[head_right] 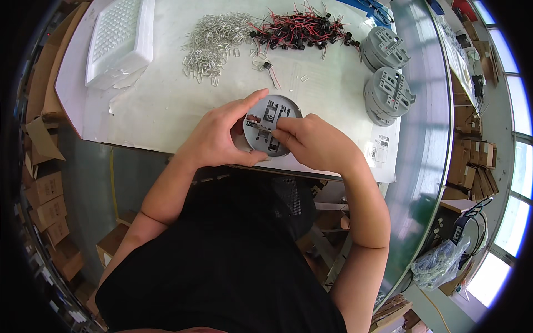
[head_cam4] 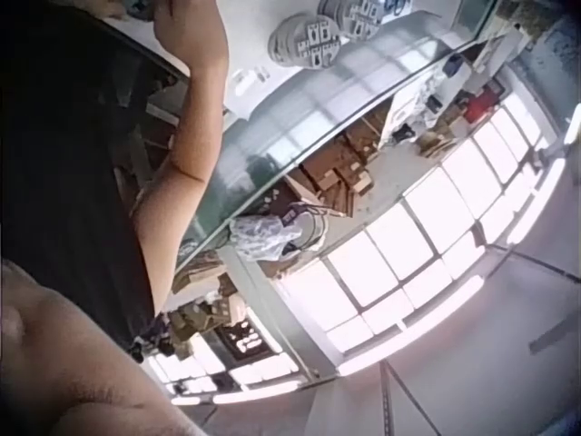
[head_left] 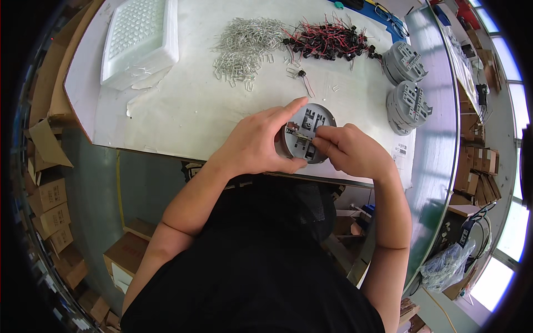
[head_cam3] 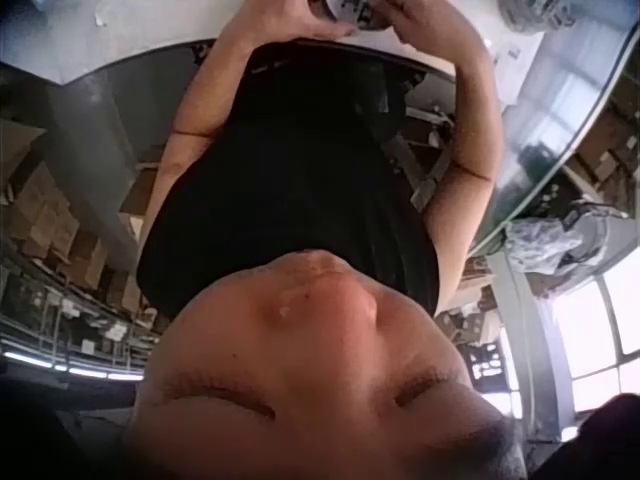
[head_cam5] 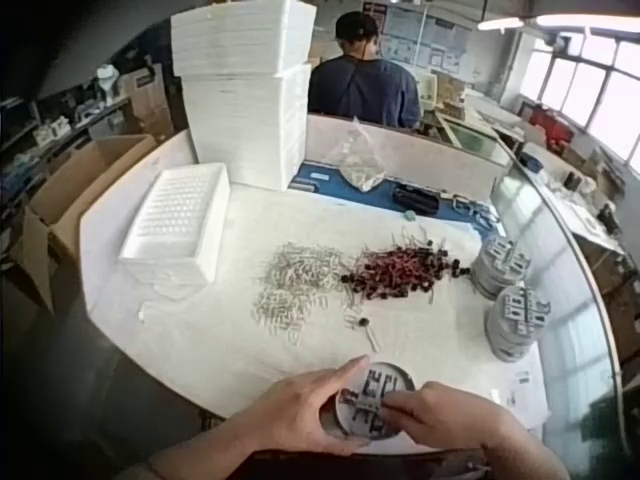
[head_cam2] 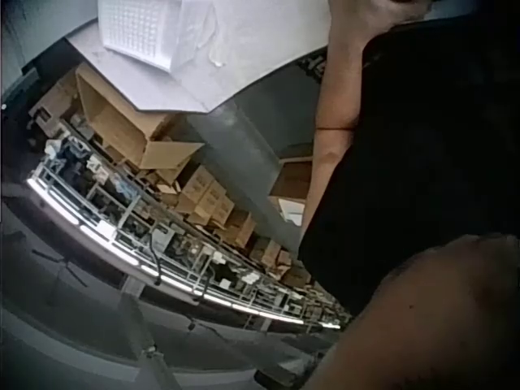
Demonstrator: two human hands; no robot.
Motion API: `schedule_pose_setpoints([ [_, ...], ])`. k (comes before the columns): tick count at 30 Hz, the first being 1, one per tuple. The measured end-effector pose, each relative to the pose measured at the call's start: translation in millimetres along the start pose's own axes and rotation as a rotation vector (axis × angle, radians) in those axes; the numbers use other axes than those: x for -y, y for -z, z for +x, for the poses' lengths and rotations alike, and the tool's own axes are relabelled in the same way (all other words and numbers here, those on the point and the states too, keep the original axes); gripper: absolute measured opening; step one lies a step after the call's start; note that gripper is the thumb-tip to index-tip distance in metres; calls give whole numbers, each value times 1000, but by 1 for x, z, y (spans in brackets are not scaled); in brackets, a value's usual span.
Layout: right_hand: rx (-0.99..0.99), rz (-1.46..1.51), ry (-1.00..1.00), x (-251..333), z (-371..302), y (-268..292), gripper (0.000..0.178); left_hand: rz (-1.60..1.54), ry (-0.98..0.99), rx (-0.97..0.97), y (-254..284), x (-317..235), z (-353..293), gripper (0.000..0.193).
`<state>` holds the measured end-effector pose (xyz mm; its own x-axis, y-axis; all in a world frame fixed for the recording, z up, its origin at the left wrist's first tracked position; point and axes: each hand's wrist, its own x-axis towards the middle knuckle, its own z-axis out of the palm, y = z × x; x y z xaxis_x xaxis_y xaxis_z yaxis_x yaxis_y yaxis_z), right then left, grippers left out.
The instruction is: Insert colored wires and small pins into circular base components on a workbench assembly jig.
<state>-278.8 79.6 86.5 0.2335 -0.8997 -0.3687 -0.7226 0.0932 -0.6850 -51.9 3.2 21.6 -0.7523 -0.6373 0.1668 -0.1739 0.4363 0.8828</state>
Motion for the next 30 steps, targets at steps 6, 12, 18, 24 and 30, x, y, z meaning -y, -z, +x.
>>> schedule_pose_setpoints([
  [6, -23, -107, -24, 13, 4, -8, 22, 45, -93, -31, -2, 4, 4, 108],
  [12, -86, -192, -70, 22, -7, -8, 24, -17, 59, 46, 3, -4, 1, 108],
  [18, -79, -196, -76, 27, -4, -7, 25, 4, 40, 36, 2, -3, 2, 108],
  [24, -95, -177, -72, 35, -6, -5, 25, 2, 35, 34, 2, -1, 2, 108],
  [30, -69, -219, -163, 34, -5, -7, 25, 9, -5, 21, 0, 2, 1, 108],
])
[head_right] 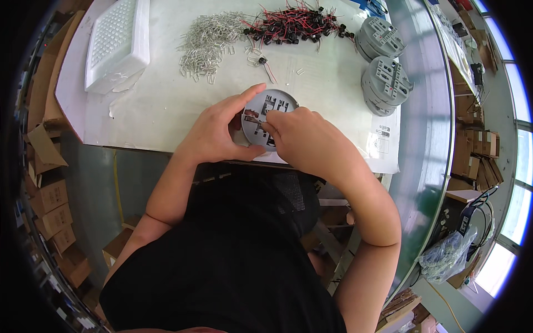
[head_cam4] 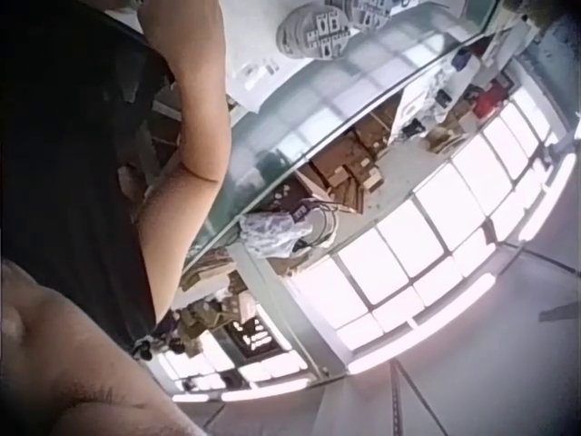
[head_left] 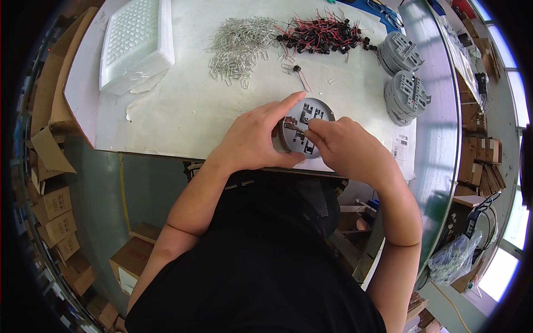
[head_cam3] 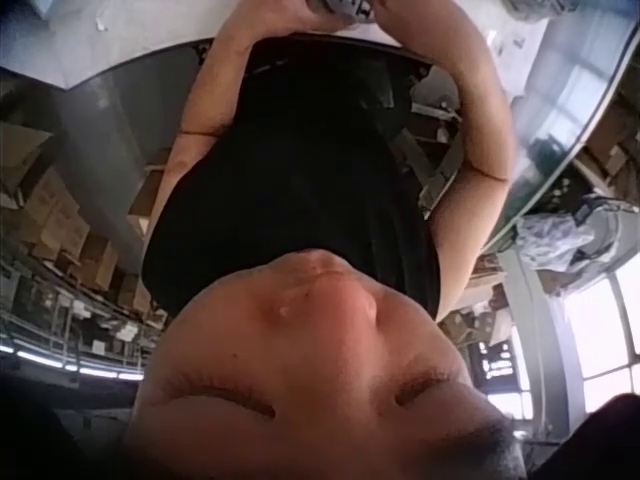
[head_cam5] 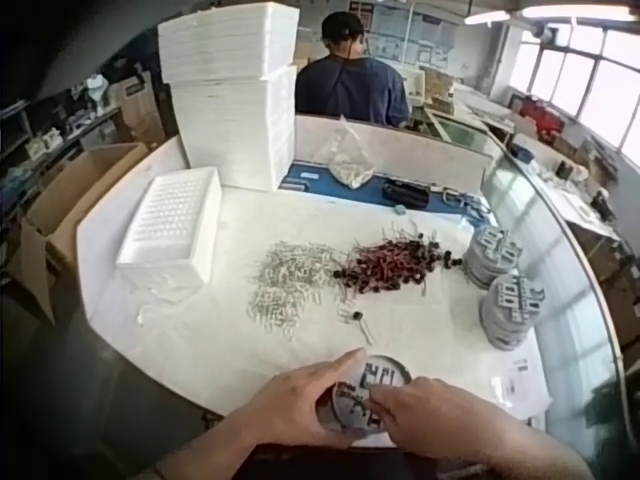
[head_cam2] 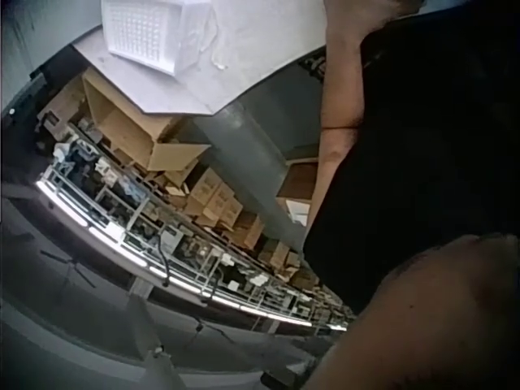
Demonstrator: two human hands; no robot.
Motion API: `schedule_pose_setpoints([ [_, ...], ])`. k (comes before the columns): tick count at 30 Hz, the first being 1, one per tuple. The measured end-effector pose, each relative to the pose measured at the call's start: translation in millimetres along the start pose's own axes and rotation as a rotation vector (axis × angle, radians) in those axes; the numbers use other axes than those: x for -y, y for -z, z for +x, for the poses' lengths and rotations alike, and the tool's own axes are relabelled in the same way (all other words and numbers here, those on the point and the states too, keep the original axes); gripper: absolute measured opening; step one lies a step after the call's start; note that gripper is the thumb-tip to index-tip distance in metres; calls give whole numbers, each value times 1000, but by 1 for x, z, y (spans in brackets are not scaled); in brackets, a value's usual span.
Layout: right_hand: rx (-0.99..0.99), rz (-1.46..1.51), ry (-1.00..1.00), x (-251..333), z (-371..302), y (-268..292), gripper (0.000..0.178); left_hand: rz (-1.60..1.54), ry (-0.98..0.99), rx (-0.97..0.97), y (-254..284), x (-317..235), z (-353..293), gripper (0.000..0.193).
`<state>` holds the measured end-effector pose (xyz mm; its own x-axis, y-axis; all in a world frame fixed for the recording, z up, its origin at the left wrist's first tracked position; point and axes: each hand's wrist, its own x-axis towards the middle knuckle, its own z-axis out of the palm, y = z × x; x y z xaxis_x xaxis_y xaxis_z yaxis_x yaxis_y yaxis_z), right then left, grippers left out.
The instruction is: Insert colored wires and small pins into circular base components on a workbench assembly jig.
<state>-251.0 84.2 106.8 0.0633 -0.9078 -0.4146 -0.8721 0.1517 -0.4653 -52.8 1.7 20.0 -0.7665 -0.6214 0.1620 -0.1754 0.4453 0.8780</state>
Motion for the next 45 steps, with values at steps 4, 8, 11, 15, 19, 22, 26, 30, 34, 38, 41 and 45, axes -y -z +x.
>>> schedule_pose_setpoints([
  [4, -14, -55, 26, -6, 0, -5, 23, -16, 108, 68, 8, -7, -1, 108],
  [8, -44, -36, 55, -17, -2, -12, 23, -54, 64, 66, 9, -6, 0, 105],
  [11, -74, 112, 59, -21, -12, -6, 24, -144, 81, 184, 26, 2, -4, 95],
  [15, -449, 160, 250, -24, -33, -47, 37, -178, 242, 139, 17, 12, 10, 54],
  [19, -882, 115, 165, -12, -36, -83, 36, -174, -24, -160, 2, 11, -1, 26],
  [22, -1443, 414, 21, -65, -53, -74, 22, 67, -136, -144, -2, -9, 1, 20],
  [26, -1859, 226, -540, -290, -139, 17, 31, 100, -51, -198, 5, -2, -9, 15],
  [30, -1538, 36, -1263, -487, -264, 0, 45, -40, 7, -181, 5, 21, -8, 18],
  [34, -1555, -381, -1281, -450, -210, 14, 42, 15, -78, -173, 5, 4, -5, 33],
  [38, -1159, 191, -598, -262, -82, 78, 50, 234, -183, -168, 2, 1, -6, 54],
  [41, -1057, -10, -568, -208, -43, 90, 46, 350, -220, -182, 4, -2, -8, 64],
  [45, -1029, -218, -627, -191, -26, 94, 40, 419, -219, -252, 12, -2, -18, 72],
])
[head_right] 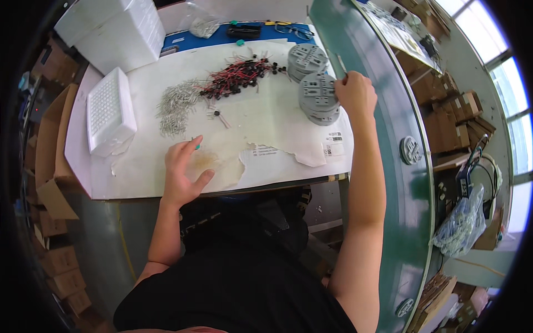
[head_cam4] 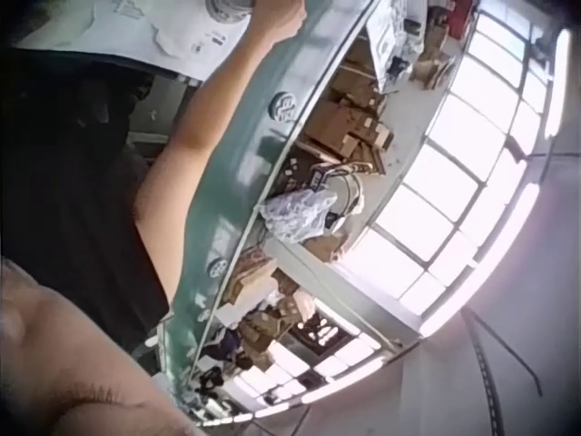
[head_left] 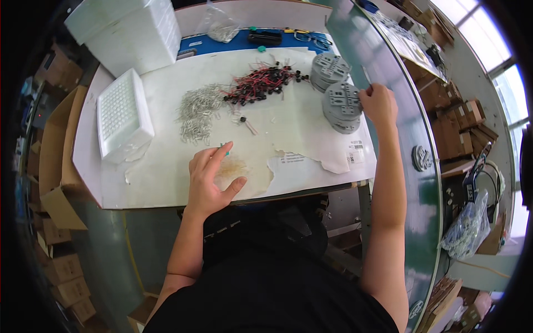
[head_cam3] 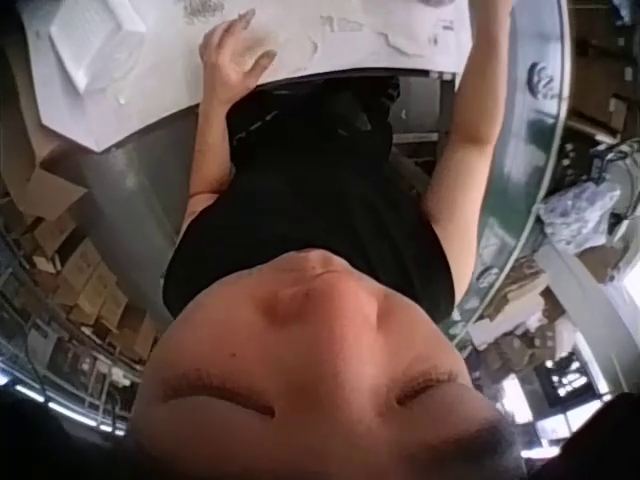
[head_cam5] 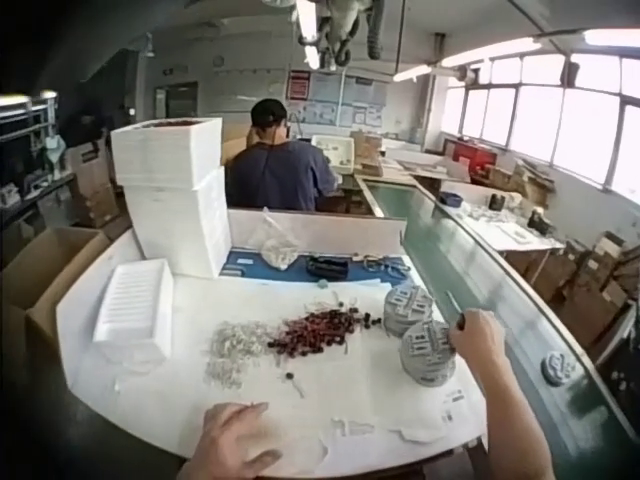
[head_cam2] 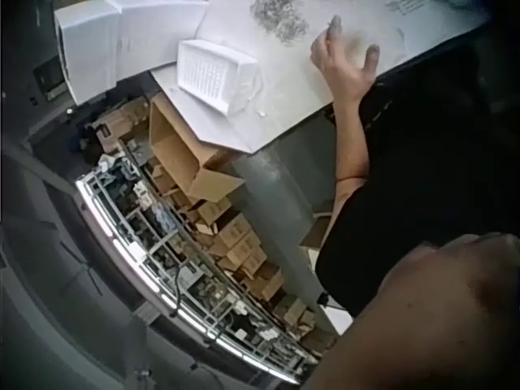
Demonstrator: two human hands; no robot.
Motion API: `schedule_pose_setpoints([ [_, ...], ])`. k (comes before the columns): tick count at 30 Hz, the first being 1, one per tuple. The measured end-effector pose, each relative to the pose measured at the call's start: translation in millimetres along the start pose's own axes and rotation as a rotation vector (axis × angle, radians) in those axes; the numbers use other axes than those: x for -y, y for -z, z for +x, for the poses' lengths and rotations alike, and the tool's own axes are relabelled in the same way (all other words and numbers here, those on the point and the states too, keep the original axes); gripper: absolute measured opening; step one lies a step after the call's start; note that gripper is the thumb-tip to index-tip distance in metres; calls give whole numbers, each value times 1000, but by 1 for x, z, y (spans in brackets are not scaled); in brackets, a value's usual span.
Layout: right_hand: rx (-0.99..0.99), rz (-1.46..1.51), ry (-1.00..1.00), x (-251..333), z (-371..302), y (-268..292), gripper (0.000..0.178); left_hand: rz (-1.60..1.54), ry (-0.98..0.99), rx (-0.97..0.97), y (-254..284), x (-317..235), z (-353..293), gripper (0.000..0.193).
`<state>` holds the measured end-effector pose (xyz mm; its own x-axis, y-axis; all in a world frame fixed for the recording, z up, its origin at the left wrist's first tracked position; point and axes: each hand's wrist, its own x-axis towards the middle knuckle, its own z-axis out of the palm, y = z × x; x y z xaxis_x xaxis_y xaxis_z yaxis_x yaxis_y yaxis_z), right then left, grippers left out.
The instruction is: Insert colored wires and small pins into circular base components on a workbench assembly jig.
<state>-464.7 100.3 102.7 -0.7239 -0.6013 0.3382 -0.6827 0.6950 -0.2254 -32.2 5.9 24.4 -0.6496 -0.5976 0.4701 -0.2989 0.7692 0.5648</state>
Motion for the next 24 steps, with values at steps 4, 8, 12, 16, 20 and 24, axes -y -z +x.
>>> schedule_pose_setpoints([
  [4, -62, 121, 5, 28, -26, 25, 33, -33, 50, -59, 7, 3, -7, 81],
  [8, 153, 453, 150, 89, -110, 2, 24, -214, 83, -38, 5, -8, 2, 96],
  [12, 488, 620, 218, 128, -155, -29, 20, -290, 144, 94, 0, -10, 3, 109],
  [16, 439, 699, 400, 126, -100, -47, 18, -225, 165, 225, 1, -6, 0, 116],
  [20, 538, 413, 653, 132, -58, -63, 19, -152, 110, 258, -1, -4, 3, 115],
  [24, 646, 301, 655, 126, -57, -71, 20, -151, 87, 262, -5, -8, 4, 110],
])
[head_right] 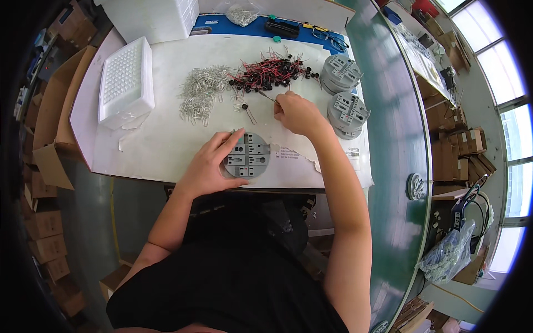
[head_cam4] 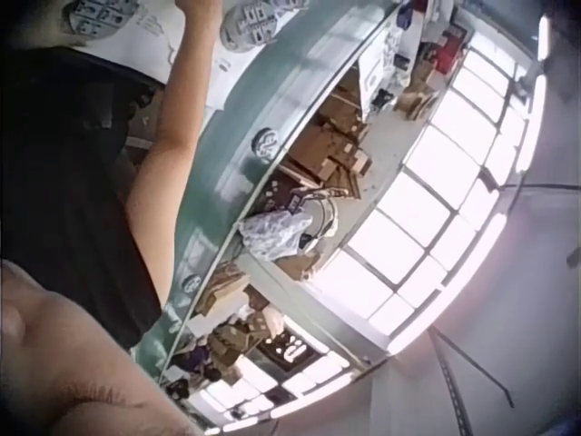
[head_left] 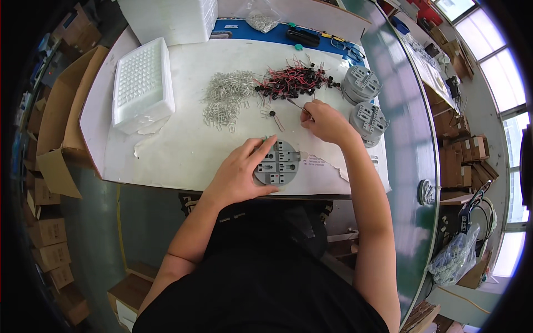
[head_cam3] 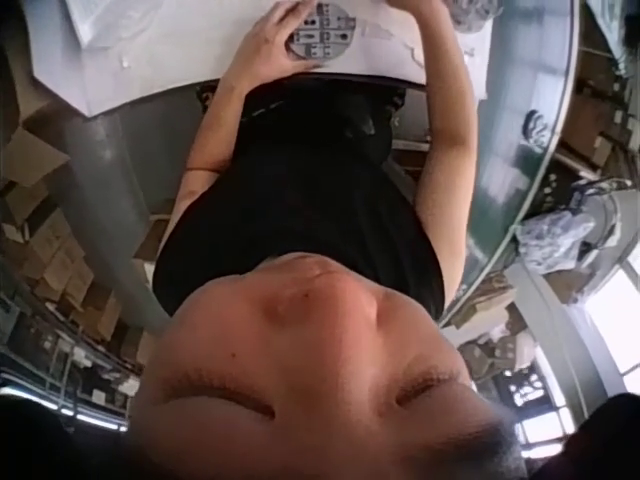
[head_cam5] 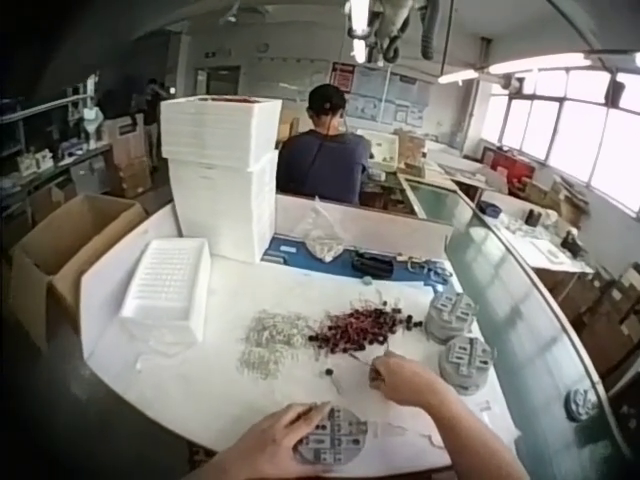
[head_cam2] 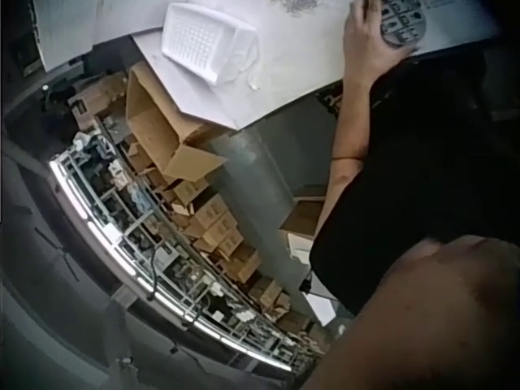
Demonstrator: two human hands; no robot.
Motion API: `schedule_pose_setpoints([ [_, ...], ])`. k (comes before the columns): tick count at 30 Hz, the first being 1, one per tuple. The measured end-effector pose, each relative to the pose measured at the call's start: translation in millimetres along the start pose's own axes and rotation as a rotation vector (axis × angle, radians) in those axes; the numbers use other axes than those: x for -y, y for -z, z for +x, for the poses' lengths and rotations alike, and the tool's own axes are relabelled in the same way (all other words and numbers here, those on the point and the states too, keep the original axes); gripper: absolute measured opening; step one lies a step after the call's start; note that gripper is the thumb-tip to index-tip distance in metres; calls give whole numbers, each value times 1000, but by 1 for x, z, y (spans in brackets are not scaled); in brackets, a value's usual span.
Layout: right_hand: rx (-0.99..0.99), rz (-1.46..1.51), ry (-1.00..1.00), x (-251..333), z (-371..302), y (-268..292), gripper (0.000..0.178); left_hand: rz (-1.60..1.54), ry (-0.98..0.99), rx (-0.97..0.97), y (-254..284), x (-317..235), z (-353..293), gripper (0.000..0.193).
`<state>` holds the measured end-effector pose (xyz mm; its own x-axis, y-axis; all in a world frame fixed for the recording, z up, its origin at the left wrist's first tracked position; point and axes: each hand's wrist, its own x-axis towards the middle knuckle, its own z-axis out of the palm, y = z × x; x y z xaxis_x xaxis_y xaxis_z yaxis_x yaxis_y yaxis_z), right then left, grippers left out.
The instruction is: Insert colored wires and small pins into circular base components on a workbench assembly jig.
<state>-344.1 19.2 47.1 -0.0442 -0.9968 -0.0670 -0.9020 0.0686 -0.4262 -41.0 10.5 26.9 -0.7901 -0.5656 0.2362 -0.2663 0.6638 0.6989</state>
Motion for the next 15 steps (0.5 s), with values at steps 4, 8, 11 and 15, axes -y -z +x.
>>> schedule_pose_setpoints([
  [4, -83, 284, -94, 26, -17, 0, 15, -121, -31, -103, 1, -4, 10, 88],
  [8, -182, 994, -253, 79, -52, 6, 11, -424, -11, -272, 4, -12, 24, 53],
  [11, -171, 1313, -266, 101, -61, -3, 11, -524, 8, -322, 8, -19, 36, 32],
  [15, -281, 1624, -280, 117, -66, -11, 18, -561, -54, -386, 9, -26, 41, 18],
])
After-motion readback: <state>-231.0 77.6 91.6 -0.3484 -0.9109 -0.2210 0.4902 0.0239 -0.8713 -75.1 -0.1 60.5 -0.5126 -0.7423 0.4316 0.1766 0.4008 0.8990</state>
